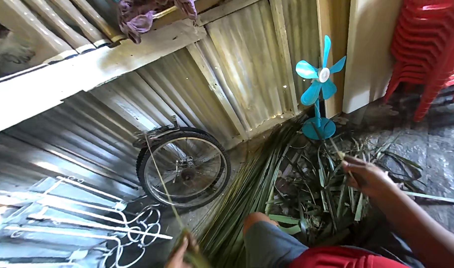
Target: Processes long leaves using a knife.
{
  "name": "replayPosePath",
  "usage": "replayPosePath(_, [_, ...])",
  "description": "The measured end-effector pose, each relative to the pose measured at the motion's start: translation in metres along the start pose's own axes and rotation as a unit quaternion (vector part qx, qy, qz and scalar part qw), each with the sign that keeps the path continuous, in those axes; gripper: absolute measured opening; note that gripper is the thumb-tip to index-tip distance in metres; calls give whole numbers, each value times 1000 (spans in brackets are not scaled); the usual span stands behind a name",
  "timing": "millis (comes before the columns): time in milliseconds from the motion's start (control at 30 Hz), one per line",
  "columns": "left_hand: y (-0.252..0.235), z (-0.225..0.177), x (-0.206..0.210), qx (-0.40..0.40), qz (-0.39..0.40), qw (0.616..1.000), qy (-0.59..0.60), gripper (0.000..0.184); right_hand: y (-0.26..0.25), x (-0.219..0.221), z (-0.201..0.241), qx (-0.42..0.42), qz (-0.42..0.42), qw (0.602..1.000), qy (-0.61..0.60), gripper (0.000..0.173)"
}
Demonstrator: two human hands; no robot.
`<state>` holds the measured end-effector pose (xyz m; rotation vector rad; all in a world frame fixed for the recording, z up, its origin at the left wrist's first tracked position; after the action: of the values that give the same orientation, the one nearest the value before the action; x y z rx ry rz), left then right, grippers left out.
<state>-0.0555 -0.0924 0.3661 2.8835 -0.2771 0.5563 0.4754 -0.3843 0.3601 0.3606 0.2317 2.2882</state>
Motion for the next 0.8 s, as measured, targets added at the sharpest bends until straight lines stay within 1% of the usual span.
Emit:
replayPosePath(67, [-3,-1,73,9,-20,1000,20,23,13,23,-9,14,56,998,16,39])
replayPosePath(133, [-8,10,131,13,-6,1000,18,28,27,36,-11,5,120,993,20,42])
replayPosePath(200, [-13,33,172,16,35,998,56,26,42,40,-6,-24,194,980,24,49])
replayPosePath(233, [-12,47,189,18,56,995,75,25,48,41,-3,-45,234,971,33,49])
replayPosePath(300, [-4,75,219,15,100,988,113,21,61,43,0,-74,305,947,63,42])
replayPosePath(367, [8,100,243,6,132,984,122,20,71,48,-5,-63,342,933,95,37])
replayPosePath(400, [15,110,252,1,145,983,110,20,74,52,-12,-39,344,932,106,41])
replayPosePath(467, [30,123,263,-9,180,983,37,20,75,61,-31,18,328,939,97,55])
replayPosePath(500, [38,126,268,-16,192,981,-7,20,73,64,-42,43,321,943,72,60])
replayPosePath(533, [45,130,269,-16,208,977,-38,21,71,66,-51,60,315,947,35,61])
replayPosePath(567, [52,134,269,-13,224,973,-51,20,68,66,-58,65,312,948,-7,58])
replayPosePath(600, [58,137,268,-17,237,970,-51,20,64,65,-62,61,311,947,-45,50])
replayPosePath(667, [67,135,264,-25,254,966,-42,20,57,62,-62,46,296,950,-86,26])
replayPosePath(700, [70,132,260,-20,268,963,-35,20,54,60,-59,46,283,954,-92,17])
replayPosePath(733, [71,127,255,-9,282,959,-30,18,52,58,-57,47,269,957,-97,12])
replayPosePath(800, [71,115,245,17,294,955,-20,12,48,55,-53,48,246,963,-100,11])
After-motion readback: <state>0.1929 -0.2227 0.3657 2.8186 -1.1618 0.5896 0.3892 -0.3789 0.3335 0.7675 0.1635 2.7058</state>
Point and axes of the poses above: each hand's wrist, its own y-axis away from the middle knuckle, its own x-axis out of the palm, z = x × y, the point moved 1 cm from there along -y, towards the middle knuckle, and after that the axes turned 13 degrees about y, right-handed, at the moved point
